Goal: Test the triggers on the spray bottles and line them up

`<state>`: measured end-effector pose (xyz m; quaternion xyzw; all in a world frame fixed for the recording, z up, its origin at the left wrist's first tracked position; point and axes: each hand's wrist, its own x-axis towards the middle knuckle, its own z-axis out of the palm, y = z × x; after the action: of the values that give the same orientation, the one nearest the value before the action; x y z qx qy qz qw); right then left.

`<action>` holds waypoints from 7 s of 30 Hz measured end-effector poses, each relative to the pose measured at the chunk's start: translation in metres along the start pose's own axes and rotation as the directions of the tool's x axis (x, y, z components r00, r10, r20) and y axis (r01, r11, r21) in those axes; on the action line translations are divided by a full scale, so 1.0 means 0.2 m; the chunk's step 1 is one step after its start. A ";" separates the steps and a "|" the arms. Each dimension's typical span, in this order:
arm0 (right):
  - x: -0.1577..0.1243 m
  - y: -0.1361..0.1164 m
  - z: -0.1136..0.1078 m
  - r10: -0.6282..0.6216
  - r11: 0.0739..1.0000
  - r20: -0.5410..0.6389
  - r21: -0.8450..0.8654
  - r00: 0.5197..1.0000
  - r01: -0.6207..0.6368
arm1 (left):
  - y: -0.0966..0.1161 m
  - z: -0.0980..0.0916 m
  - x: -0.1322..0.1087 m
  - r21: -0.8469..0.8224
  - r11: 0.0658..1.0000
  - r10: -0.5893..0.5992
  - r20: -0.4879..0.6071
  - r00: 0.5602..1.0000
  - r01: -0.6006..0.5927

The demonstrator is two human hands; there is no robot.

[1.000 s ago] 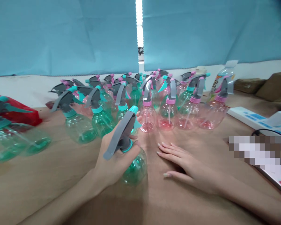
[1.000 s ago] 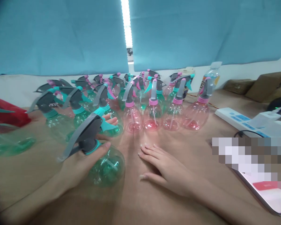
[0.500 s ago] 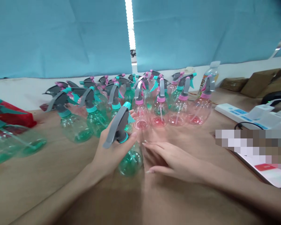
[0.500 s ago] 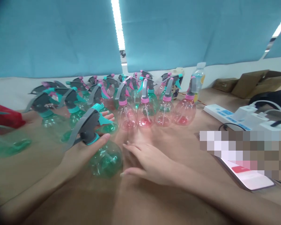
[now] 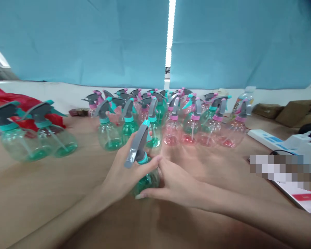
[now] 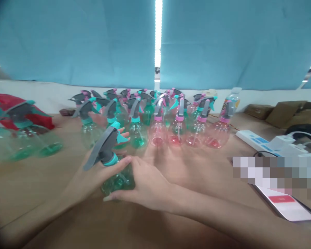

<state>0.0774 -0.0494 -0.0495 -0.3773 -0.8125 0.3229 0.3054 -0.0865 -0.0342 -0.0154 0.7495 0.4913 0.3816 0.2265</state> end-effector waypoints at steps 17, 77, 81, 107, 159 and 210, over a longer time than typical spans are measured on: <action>0.57 -0.21 0.34 -0.019 0.945 0.141 -0.320 0.990 0.064 | -0.50 -0.62 -0.23 0.297 0.934 -0.062 -0.406 0.912 0.196; 0.23 -0.20 0.24 -0.241 0.860 -0.023 -0.467 0.970 0.203 | -0.13 -0.32 -0.16 -0.206 0.979 -0.002 0.018 1.000 0.005; 0.16 -0.15 0.21 -0.250 0.898 -0.065 -0.389 0.966 0.206 | -0.07 -0.21 -0.12 -0.276 0.959 0.066 -0.004 0.998 -0.065; -0.19 0.51 -0.17 -0.035 0.860 0.067 -0.506 0.997 0.064 | -0.02 0.11 0.09 -0.340 0.933 0.120 -0.016 0.993 -0.118; -0.28 0.55 -0.21 0.065 0.918 0.058 -0.394 0.996 -0.037 | 0.03 0.08 0.13 -0.277 0.960 0.066 0.077 0.995 -0.042; -0.27 0.57 -0.21 0.102 0.910 0.072 -0.410 0.992 -0.064 | 0.05 0.10 0.13 -0.309 0.951 0.061 0.072 0.996 -0.036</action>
<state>0.1840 -0.0233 -0.1239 -0.4515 -0.8583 0.1766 0.1685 -0.0599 -0.0136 -0.0114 0.7317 0.3981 0.4282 0.3504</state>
